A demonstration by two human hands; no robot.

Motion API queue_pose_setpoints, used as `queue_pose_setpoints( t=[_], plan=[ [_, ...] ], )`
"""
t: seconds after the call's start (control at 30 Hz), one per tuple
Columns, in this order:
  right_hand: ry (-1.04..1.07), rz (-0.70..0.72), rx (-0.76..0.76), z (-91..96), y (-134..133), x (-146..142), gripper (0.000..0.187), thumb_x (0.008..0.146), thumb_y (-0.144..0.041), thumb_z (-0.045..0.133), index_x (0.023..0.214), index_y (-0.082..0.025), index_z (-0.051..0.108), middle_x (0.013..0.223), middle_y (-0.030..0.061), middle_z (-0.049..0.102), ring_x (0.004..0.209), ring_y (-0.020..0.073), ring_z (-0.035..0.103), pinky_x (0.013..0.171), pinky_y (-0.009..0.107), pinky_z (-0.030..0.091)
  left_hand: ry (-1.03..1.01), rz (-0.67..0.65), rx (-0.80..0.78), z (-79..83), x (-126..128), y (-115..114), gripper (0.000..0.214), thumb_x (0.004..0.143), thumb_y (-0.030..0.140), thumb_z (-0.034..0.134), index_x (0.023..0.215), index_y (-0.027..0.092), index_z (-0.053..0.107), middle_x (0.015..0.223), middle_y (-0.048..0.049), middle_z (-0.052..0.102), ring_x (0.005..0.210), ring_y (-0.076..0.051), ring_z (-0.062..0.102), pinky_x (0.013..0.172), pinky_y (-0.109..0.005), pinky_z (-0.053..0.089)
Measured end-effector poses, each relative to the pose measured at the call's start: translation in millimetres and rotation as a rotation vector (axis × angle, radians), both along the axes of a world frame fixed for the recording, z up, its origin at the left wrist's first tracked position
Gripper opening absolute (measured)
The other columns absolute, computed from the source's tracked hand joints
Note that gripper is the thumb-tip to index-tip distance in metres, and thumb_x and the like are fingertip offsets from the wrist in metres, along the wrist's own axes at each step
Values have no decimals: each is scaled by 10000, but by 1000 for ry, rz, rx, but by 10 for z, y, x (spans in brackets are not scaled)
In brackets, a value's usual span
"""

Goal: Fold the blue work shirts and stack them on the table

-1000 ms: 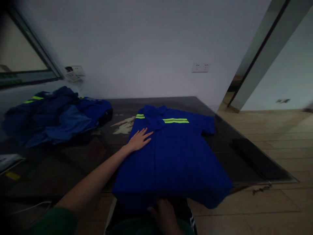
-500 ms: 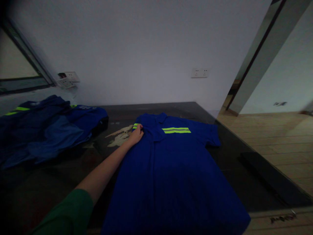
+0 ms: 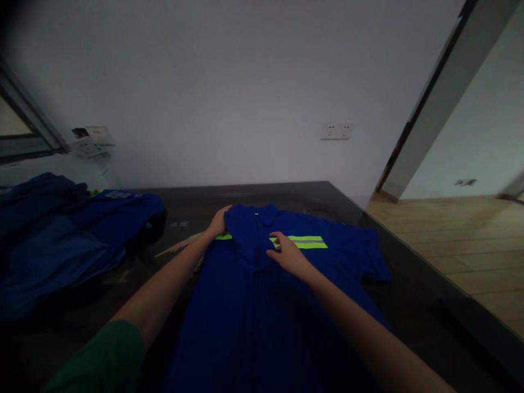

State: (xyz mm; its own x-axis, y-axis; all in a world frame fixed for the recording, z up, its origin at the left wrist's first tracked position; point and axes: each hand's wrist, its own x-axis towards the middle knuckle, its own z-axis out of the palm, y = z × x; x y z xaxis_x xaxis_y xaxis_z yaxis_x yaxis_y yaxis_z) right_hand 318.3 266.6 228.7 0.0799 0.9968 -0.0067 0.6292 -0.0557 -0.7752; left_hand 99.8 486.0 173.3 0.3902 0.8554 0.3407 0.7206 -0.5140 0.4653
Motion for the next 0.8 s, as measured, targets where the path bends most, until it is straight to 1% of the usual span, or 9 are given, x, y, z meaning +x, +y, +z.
queue_pose_setpoints(
  t=[0.07,0.17,0.27,0.33,0.4,0.47,0.63,0.7,0.8],
  plan=[
    [26,-82,-55,-55,209,-51,545,796,-197,639,1312,-133,474,1154,142,590,860,156,621,760,312,510,-15,-46,9,-2,-3,124,318,814,168,478,1113,171,586,1130,-100,643,1098,-221,568,977,-371,433],
    [181,-124,-126,-82,358,-106,617,798,-242,653,1368,-197,420,985,60,612,683,119,586,586,246,487,-32,-115,17,-20,-18,265,214,786,173,490,955,157,622,1023,-79,646,995,-195,588,921,-314,454],
    [426,-25,-174,-97,406,-111,571,788,-203,655,1328,-216,468,792,-15,610,588,96,562,559,224,477,-25,-171,7,-53,-30,378,163,777,198,506,884,164,624,974,-52,642,938,-181,590,880,-280,454],
    [540,47,-182,-87,396,-80,500,761,-150,656,1246,-205,547,813,-4,638,622,97,593,584,223,497,-11,-181,-8,-82,-29,449,160,805,219,481,869,177,621,963,-40,653,929,-183,591,863,-277,448],
    [559,72,-164,-43,340,-24,428,742,-127,646,1163,-197,615,892,21,667,651,98,610,566,208,495,12,-165,-25,-113,-24,510,199,848,241,429,831,184,619,934,-36,668,914,-192,593,840,-284,440],
    [496,50,-130,25,229,40,407,752,-142,625,1154,-205,639,866,15,678,587,90,583,498,192,464,44,-134,-37,-138,-20,553,269,886,276,385,777,187,614,869,-36,672,864,-201,593,802,-290,430],
    [405,-25,-106,63,-170,102,531,786,-148,577,1308,-246,559,702,-29,642,488,84,531,455,196,459,134,-112,-27,-164,-16,574,307,909,374,425,721,197,591,721,-24,635,721,-191,566,729,-279,392],
    [458,-50,-170,-15,-283,87,586,781,-111,568,1351,-231,512,784,-7,664,548,94,577,501,208,497,162,-121,-6,-156,-12,569,307,914,388,441,721,197,587,708,-26,626,692,-188,557,718,-278,380],
    [535,-115,-232,-142,-343,70,556,793,-131,587,1338,-214,512,1066,74,653,754,126,647,634,251,555,187,-118,33,-127,-9,573,309,939,389,413,775,195,590,729,-36,625,692,-191,555,709,-276,371]
  ],
)
